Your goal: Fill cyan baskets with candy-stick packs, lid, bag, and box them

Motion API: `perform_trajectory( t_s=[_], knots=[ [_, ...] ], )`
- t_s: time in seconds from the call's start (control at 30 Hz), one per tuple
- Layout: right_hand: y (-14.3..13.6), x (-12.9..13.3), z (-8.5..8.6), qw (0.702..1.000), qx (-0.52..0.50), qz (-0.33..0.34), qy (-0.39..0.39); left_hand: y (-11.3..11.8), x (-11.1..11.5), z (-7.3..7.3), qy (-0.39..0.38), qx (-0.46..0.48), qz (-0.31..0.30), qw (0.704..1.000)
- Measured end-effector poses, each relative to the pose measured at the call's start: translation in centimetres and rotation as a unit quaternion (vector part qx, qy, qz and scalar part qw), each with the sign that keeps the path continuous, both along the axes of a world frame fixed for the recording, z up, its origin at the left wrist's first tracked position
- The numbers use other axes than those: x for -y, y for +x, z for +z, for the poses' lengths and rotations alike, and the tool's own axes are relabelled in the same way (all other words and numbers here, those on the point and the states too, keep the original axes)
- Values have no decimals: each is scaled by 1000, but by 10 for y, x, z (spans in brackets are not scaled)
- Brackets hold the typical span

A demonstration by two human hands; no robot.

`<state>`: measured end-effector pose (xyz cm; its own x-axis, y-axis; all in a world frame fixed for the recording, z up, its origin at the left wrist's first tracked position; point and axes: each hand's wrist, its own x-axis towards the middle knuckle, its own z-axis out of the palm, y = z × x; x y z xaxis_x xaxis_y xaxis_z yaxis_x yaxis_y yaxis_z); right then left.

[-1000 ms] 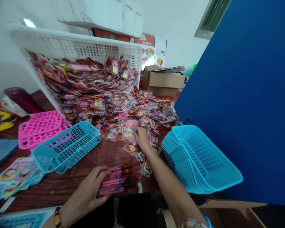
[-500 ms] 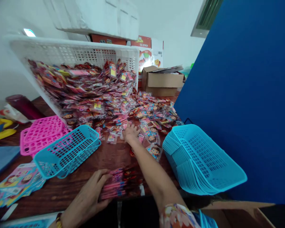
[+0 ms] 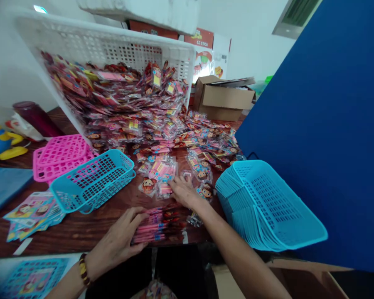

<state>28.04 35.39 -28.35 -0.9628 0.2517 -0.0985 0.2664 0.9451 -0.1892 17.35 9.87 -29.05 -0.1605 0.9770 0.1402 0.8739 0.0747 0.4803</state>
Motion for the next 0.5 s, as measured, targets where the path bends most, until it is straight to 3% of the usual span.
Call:
perform_trajectory(
  t_s=[0.17,0.33,0.43,0.5],
  knots=[
    [-7,7,8,999,2,48,6,-2,0,-4,16,-4,-2,1000],
    [-24,8,14,998,37,34,-31,-2,0,-4,28,-1,-5,1000],
    [-26,5,17,992,-4,-22,-128,-2,0,-4,36,4,-2,999],
    [-24,-4,16,976,-62,-108,-181,-2,-1,-4,39,5,-1,999]
  ],
)
